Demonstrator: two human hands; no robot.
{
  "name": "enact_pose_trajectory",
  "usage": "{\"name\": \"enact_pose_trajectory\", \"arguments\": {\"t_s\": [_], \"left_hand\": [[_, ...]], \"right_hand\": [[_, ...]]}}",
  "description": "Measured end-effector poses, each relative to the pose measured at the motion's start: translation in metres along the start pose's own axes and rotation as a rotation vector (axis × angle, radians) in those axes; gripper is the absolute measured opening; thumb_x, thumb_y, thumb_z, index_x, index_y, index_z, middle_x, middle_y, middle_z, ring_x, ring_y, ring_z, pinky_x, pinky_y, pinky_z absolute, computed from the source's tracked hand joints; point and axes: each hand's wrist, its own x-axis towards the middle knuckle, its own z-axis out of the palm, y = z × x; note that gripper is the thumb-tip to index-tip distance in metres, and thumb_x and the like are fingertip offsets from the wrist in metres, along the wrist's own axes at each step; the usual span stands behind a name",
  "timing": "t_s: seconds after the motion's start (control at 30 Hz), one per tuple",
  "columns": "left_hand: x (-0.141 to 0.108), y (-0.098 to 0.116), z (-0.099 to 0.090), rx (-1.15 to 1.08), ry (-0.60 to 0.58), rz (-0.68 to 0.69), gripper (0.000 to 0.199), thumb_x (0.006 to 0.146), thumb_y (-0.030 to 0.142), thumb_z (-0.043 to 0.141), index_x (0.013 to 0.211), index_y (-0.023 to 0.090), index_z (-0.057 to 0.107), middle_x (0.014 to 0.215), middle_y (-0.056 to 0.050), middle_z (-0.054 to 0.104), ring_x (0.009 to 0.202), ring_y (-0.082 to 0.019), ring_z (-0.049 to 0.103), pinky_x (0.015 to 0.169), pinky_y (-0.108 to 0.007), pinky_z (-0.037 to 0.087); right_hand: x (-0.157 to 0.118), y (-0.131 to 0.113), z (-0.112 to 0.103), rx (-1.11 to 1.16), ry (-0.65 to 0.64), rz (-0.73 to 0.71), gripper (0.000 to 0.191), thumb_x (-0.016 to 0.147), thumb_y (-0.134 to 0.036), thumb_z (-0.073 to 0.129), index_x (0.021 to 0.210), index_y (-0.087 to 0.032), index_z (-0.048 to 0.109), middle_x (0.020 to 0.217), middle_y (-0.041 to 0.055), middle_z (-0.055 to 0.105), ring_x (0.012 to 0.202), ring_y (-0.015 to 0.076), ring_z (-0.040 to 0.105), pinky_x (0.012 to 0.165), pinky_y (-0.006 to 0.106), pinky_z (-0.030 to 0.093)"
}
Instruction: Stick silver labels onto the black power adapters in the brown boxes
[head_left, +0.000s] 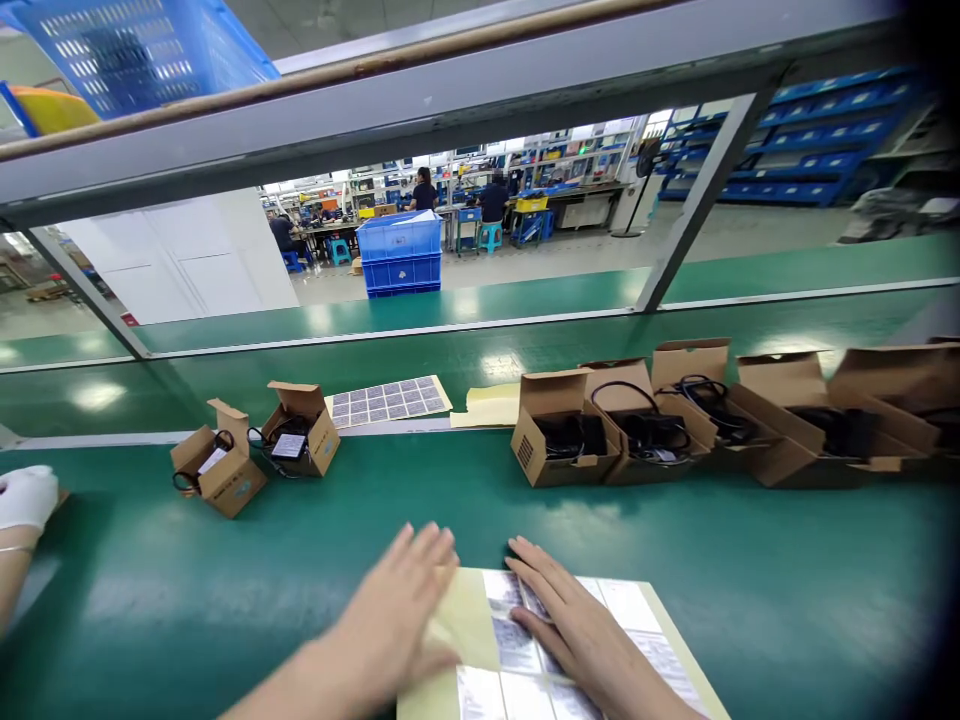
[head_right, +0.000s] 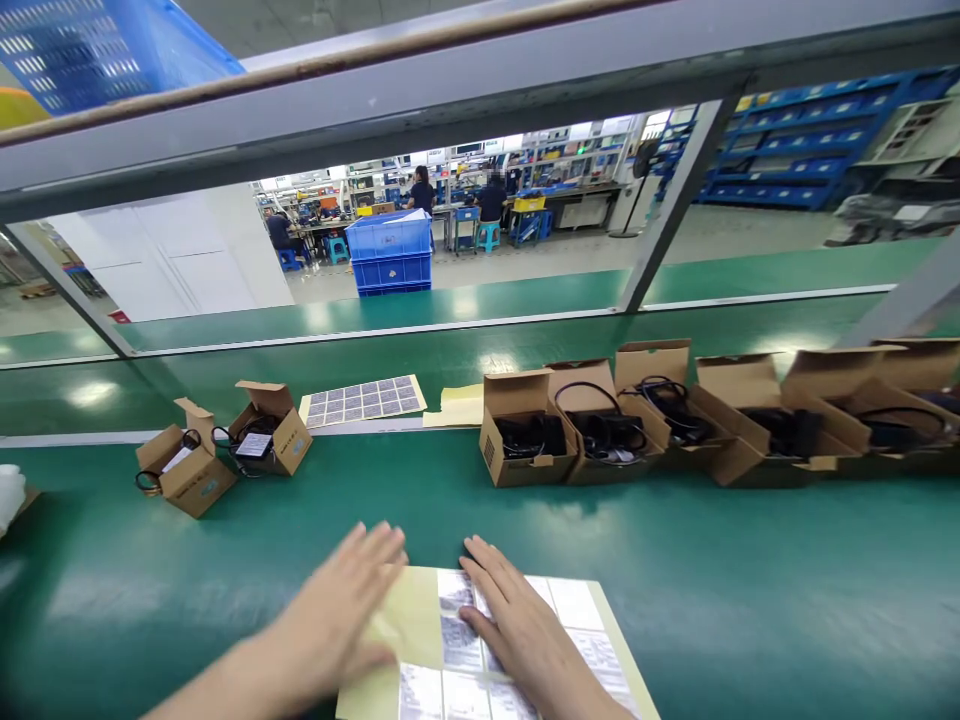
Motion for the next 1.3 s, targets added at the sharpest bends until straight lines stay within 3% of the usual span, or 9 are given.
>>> {"name": "enact_pose_trajectory", "arguments": {"t_s": [0.1, 0.2, 0.33, 0.47, 0.63, 0.83, 1.07, 1.17, 1.3], "left_hand": [[-0.017, 0.042, 0.066, -0.138, -0.04, 0.042, 0.116, 0.077, 0.071, 0.066, 0.157, 0.011, 0.007, 0.155, -0.022, 0.039, 0.146, -0.036, 0.035, 0.115, -0.053, 0.037], [-0.032, 0.051, 0.092, -0.148, 0.021, -0.058, 0.113, 0.078, 0.071, 0.064, 0.158, 0.014, 0.009, 0.154, -0.021, 0.041, 0.143, -0.035, 0.04, 0.115, -0.052, 0.037], [-0.041, 0.06, 0.085, -0.132, 0.211, -0.147, 0.086, 0.083, 0.068, 0.061, 0.149, 0.017, 0.038, 0.144, -0.018, 0.056, 0.131, -0.032, 0.056, 0.108, -0.045, 0.047], [-0.044, 0.079, 0.079, -0.229, 0.394, -0.203, 0.048, 0.09, 0.057, 0.06, 0.12, 0.02, 0.061, 0.122, -0.012, 0.072, 0.113, -0.029, 0.067, 0.085, -0.038, 0.057], [-0.042, 0.095, 0.082, -0.409, 0.419, -0.343, 0.021, 0.09, 0.042, 0.063, 0.101, 0.024, 0.066, 0.105, -0.007, 0.076, 0.101, -0.027, 0.068, 0.08, -0.04, 0.057], [-0.043, 0.094, 0.071, -0.43, 0.34, -0.337, 0.019, 0.086, 0.027, 0.07, 0.104, 0.025, 0.066, 0.111, -0.005, 0.075, 0.104, -0.026, 0.067, 0.084, -0.039, 0.057], [-0.04, 0.092, 0.06, -0.472, 0.268, -0.414, 0.024, 0.081, 0.031, 0.078, 0.103, 0.027, 0.069, 0.11, -0.005, 0.075, 0.105, -0.027, 0.067, 0.086, -0.041, 0.057], [-0.039, 0.092, 0.061, -0.464, 0.255, -0.421, 0.027, 0.08, 0.032, 0.078, 0.105, 0.028, 0.069, 0.11, -0.004, 0.076, 0.105, -0.027, 0.068, 0.085, -0.04, 0.057], [-0.041, 0.092, 0.068, -0.437, 0.296, -0.415, 0.031, 0.079, 0.036, 0.079, 0.107, 0.028, 0.069, 0.11, -0.004, 0.076, 0.104, -0.026, 0.068, 0.085, -0.039, 0.056]], "right_hand": [[-0.017, -0.021, 0.002, -0.022, 0.098, -0.045, 0.046, 0.097, -0.032, 0.054, 0.141, -0.017, 0.055, 0.147, 0.0116, 0.054, 0.133, 0.0273, 0.054, 0.107, 0.039, 0.05], [-0.035, -0.047, 0.012, 0.01, 0.147, -0.087, 0.064, 0.091, -0.033, 0.061, 0.15, -0.015, 0.043, 0.146, 0.0135, 0.054, 0.131, 0.028, 0.056, 0.107, 0.036, 0.05], [-0.046, -0.067, 0.021, 0.008, 0.205, -0.11, 0.057, 0.09, -0.032, 0.065, 0.143, -0.016, 0.051, 0.133, 0.0116, 0.067, 0.118, 0.0269, 0.067, 0.099, 0.033, 0.056], [-0.047, -0.073, 0.014, 0.034, 0.236, -0.11, 0.039, 0.093, -0.028, 0.06, 0.13, -0.016, 0.059, 0.126, 0.0109, 0.071, 0.111, 0.0254, 0.071, 0.096, 0.033, 0.058], [-0.046, -0.075, 0.004, 0.129, 0.232, -0.039, 0.025, 0.094, -0.032, 0.061, 0.117, -0.023, 0.067, 0.119, 0.0073, 0.075, 0.108, 0.0232, 0.072, 0.092, 0.03, 0.06], [-0.041, -0.079, 0.008, 0.148, 0.293, -0.023, 0.018, 0.098, -0.028, 0.056, 0.108, -0.023, 0.069, 0.108, 0.0061, 0.077, 0.104, 0.022, 0.073, 0.091, 0.031, 0.06], [-0.04, -0.085, 0.005, 0.173, 0.254, 0.036, 0.02, 0.1, -0.027, 0.05, 0.098, -0.022, 0.069, 0.086, 0.0052, 0.074, 0.079, 0.0199, 0.073, 0.068, 0.03, 0.061], [-0.045, -0.083, 0.005, 0.048, 0.294, -0.082, 0.019, 0.097, -0.019, 0.057, 0.109, -0.019, 0.07, 0.095, 0.0059, 0.078, 0.085, 0.0201, 0.076, 0.078, 0.029, 0.062], [-0.053, -0.078, 0.005, -0.075, 0.331, -0.218, 0.032, 0.093, -0.011, 0.059, 0.122, -0.019, 0.07, 0.115, 0.0072, 0.076, 0.1, 0.0213, 0.075, 0.089, 0.026, 0.061]]}}
